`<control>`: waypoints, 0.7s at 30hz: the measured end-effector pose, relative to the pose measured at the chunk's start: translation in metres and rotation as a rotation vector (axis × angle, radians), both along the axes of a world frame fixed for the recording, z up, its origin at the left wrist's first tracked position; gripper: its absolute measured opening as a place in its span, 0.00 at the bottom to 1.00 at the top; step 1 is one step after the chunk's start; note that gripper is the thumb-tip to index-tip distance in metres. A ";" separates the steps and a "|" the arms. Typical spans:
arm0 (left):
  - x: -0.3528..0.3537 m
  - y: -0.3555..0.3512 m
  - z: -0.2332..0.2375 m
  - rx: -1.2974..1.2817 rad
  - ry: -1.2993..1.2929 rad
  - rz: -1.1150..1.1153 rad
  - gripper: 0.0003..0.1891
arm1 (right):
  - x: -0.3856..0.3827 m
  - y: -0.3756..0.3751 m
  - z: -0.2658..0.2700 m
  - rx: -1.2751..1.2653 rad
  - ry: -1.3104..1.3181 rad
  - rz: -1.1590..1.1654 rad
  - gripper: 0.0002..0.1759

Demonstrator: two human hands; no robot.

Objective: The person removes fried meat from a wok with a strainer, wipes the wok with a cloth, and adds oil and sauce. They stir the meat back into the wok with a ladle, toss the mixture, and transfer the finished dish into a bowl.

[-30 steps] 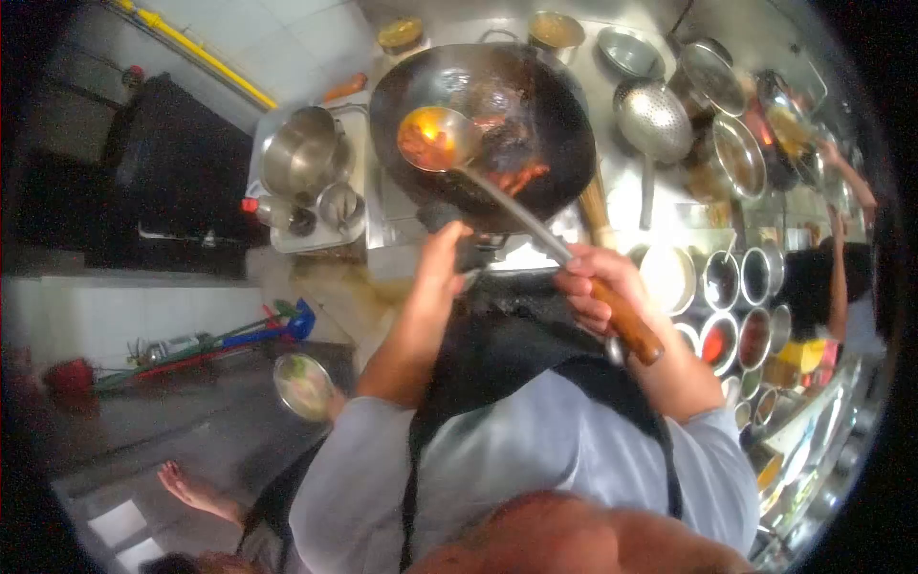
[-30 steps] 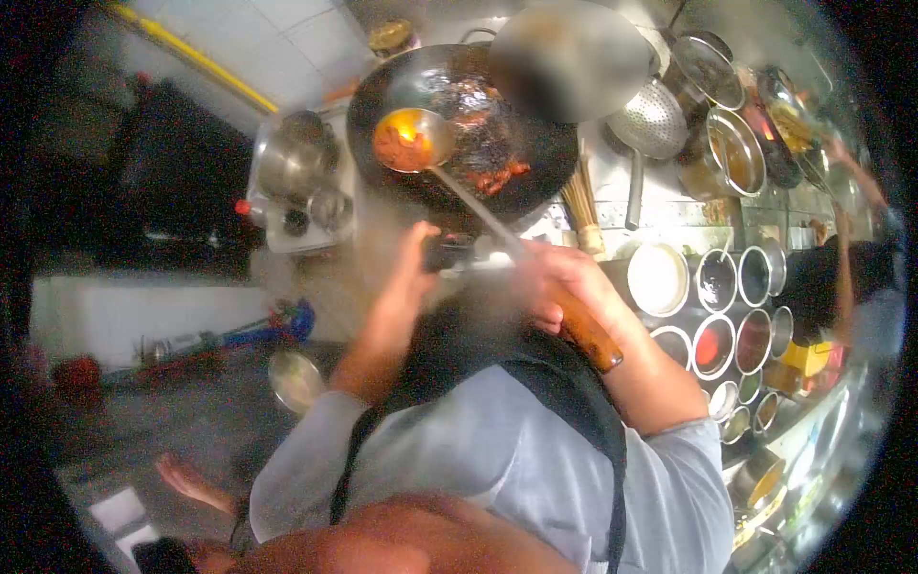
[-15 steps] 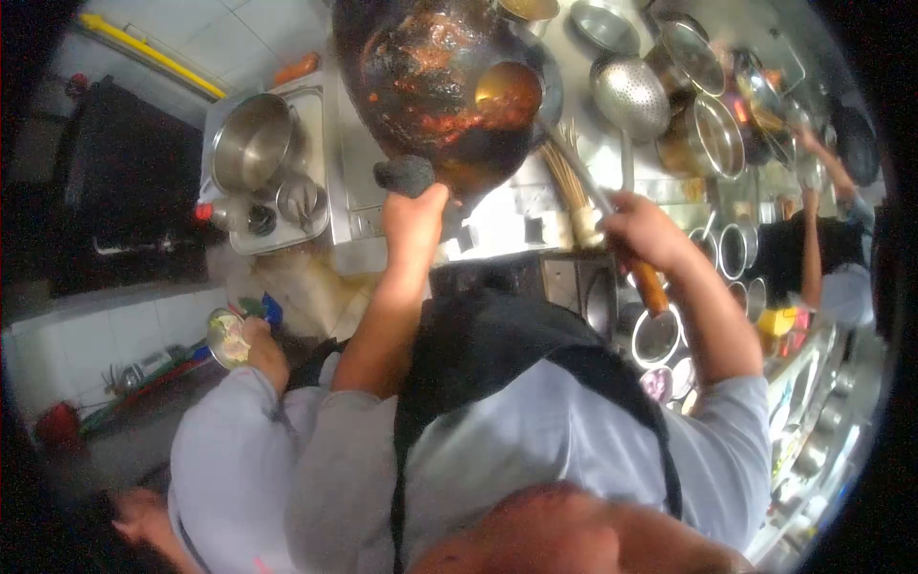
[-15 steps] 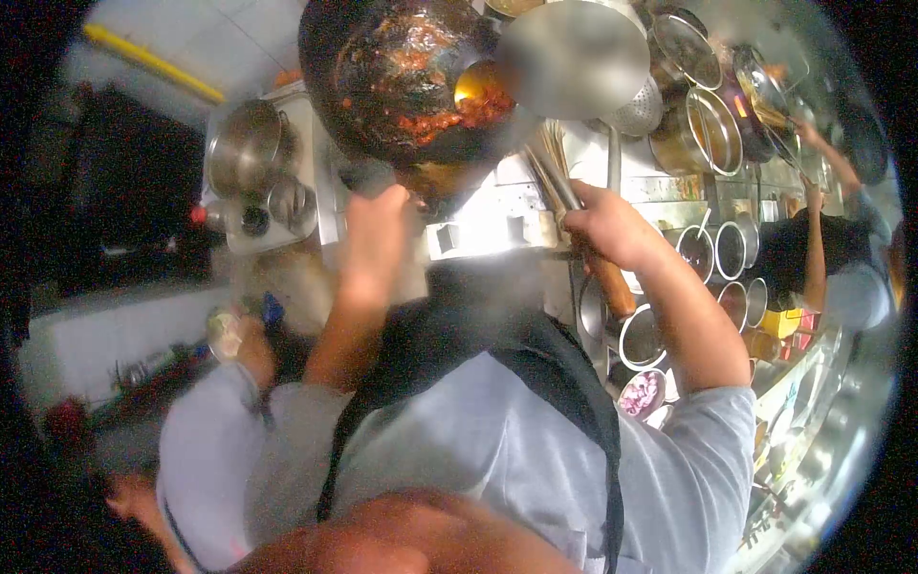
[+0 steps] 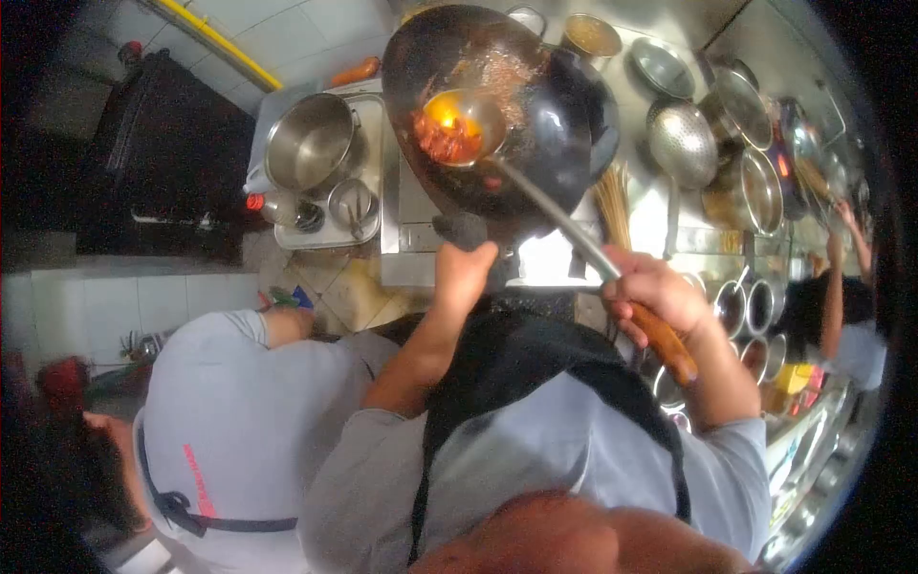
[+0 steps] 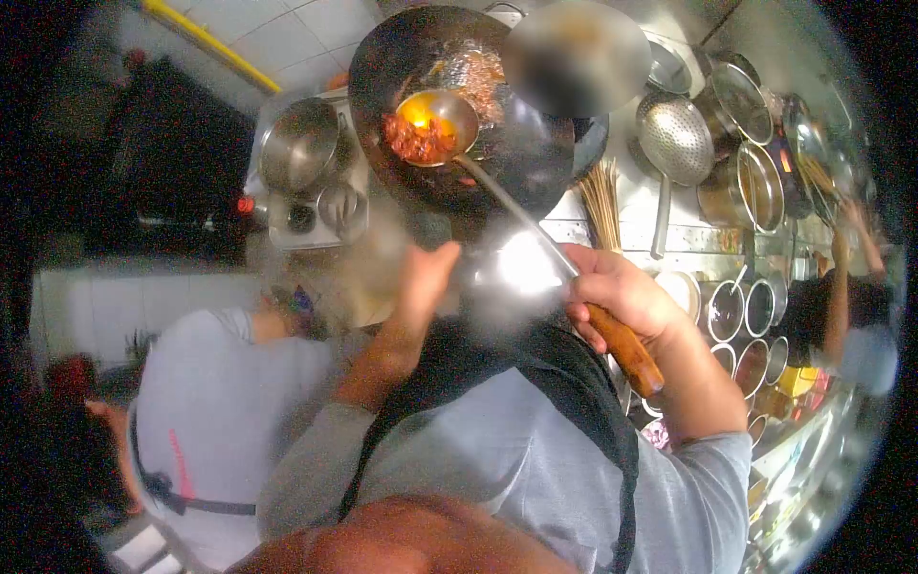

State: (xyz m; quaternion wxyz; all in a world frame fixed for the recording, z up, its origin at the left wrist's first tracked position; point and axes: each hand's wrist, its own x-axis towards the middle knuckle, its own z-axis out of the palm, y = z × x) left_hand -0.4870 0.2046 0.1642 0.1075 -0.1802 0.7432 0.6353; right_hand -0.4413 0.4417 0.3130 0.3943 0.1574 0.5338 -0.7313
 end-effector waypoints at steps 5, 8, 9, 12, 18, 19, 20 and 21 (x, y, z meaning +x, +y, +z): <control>0.008 -0.008 -0.005 0.033 0.141 0.056 0.10 | -0.002 -0.007 -0.015 -0.147 0.042 -0.098 0.30; -0.002 -0.023 -0.051 0.222 -0.154 0.001 0.08 | 0.002 -0.006 -0.031 -0.318 0.031 -0.219 0.33; 0.001 -0.020 -0.041 0.229 -0.118 0.101 0.06 | 0.003 -0.006 -0.036 -0.419 0.019 -0.274 0.34; -0.005 -0.015 -0.022 0.328 -0.088 0.118 0.06 | 0.002 0.010 -0.032 -0.297 0.082 -0.332 0.34; -0.013 -0.025 -0.076 0.399 0.155 -0.024 0.03 | -0.017 0.064 -0.008 0.588 0.305 -0.076 0.37; -0.016 -0.025 -0.068 0.399 0.154 -0.024 0.03 | -0.020 0.067 -0.009 0.725 0.315 -0.008 0.37; -0.019 -0.025 -0.062 0.268 0.182 -0.095 0.03 | -0.021 0.068 -0.010 0.860 0.323 0.060 0.38; -0.021 -0.025 -0.056 0.138 0.210 -0.166 0.04 | -0.023 0.063 -0.004 0.860 0.322 0.059 0.38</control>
